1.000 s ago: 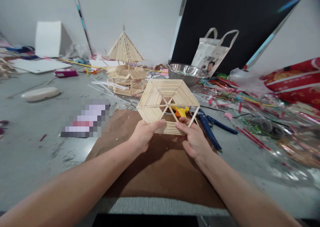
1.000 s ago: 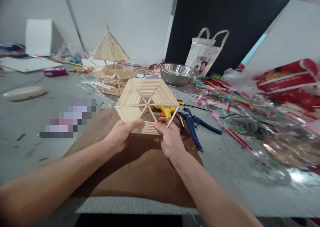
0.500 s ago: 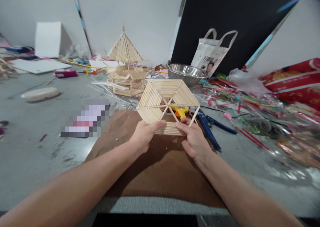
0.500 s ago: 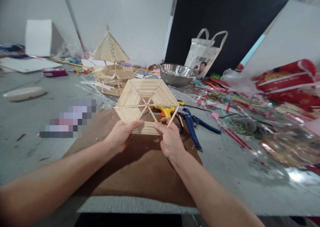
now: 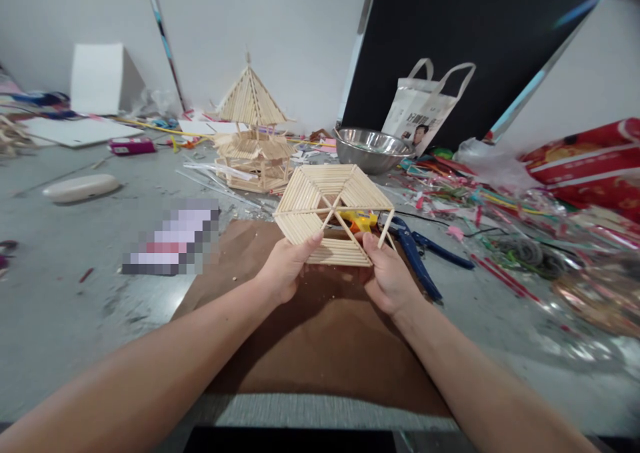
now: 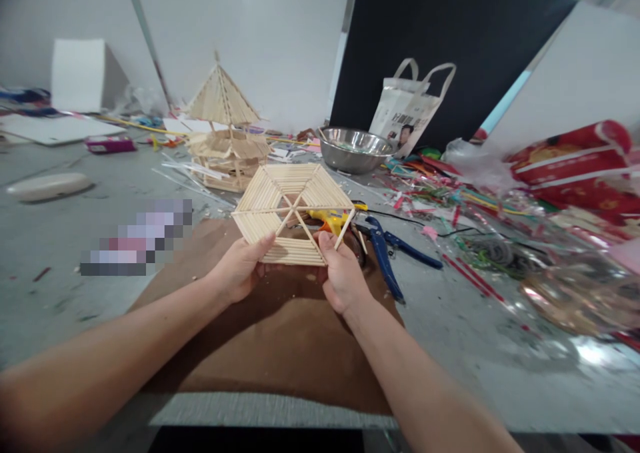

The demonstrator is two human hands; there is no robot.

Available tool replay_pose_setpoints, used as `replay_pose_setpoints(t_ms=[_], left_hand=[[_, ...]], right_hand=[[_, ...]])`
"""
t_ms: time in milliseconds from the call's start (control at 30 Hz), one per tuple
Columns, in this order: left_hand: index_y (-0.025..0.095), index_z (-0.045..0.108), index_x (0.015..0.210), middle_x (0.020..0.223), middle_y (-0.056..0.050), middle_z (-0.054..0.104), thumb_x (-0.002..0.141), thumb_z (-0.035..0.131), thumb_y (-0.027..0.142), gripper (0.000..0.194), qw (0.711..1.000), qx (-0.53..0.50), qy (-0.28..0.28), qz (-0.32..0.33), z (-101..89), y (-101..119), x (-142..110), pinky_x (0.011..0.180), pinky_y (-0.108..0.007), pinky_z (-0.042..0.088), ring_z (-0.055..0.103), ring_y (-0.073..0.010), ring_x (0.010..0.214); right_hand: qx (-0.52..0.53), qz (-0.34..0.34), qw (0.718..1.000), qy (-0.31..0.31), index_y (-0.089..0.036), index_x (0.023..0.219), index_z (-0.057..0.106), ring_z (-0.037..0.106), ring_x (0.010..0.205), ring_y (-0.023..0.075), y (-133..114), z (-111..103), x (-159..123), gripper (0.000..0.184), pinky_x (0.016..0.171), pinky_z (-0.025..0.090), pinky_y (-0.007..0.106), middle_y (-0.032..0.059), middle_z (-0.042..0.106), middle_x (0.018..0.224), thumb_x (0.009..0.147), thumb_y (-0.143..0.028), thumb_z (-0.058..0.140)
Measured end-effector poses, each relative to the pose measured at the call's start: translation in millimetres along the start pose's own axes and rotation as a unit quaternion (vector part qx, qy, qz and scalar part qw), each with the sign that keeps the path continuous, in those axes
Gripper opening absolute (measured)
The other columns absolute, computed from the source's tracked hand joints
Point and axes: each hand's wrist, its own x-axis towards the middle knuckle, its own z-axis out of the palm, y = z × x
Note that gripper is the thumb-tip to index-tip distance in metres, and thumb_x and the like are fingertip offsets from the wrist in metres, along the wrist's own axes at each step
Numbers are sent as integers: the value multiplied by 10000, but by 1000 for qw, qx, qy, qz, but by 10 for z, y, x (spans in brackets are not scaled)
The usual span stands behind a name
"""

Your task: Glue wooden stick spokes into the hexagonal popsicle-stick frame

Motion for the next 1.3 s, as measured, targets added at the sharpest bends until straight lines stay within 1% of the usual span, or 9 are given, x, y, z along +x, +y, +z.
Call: replay_pose_setpoints(t_ms=[333,633,700,800,867,933,1067,1200,1300], left_hand=[[116,578,862,712,-82,631,696,419,553,494,998,23,24,-56,-63,-5,54,446,-231,446,579,-148,558],[141,557,918,771,-66,623,722,435,444,381,988,-111,103,-17,-68,171,125,588,-281,467,583,-163,646],[129,561,846,732,-60,607,709,450,423,343,985,-90,147,-9,-146,238,195,577,-276,455,567,-152,614],[150,527,785,703,-18,554,676,481,397,274,950,1,307,59,-330,396,315,521,-246,425,514,-111,545],[162,520,792,764,-11,535,654,497,379,259,929,108,330,129,-435,510,361,523,-236,411,496,-103,577],[165,528,813,790,-18,526,657,494,350,244,893,245,319,203,-473,599,351,592,-247,410,498,-119,663],[161,569,782,878,-45,541,688,471,304,197,735,527,226,361,-324,637,178,708,-253,369,480,-136,785],[150,618,671,583,-11,566,720,408,372,309,725,671,-85,131,-124,554,10,522,-207,334,468,-100,545],[139,636,675,520,5,536,700,413,403,346,699,697,-156,35,-81,510,-22,464,-190,289,429,-80,485]], right_hand=[[5,4,1000,-1,-186,735,549,561,604,114,22,-18,4,200,593,464,280,-39,588,655,620,-327,632],[-37,28,998,-41,-204,805,542,549,593,114,54,-27,-12,198,539,484,282,-28,576,688,665,-336,594],[-45,35,998,-38,-198,812,541,546,603,117,57,-19,-25,214,518,486,275,-18,576,705,660,-337,598],[-56,59,995,-54,-188,812,536,541,602,120,72,-1,-47,231,480,486,267,-10,569,698,651,-339,605],[-63,76,992,-75,-188,824,528,542,612,127,92,8,-58,247,467,488,275,-6,566,706,648,-341,607],[-70,84,990,-89,-190,837,519,542,614,133,113,11,-61,258,462,487,284,-4,561,714,649,-344,606],[-103,83,988,-82,-193,835,507,514,583,117,146,7,-57,263,466,464,276,-15,531,688,664,-378,581],[-176,44,980,-81,-189,833,500,471,574,88,181,-5,-45,270,512,401,233,-26,510,671,684,-408,550],[-231,8,968,-95,-181,831,495,452,585,83,215,-24,-33,275,532,354,221,-25,495,666,705,-424,518]])
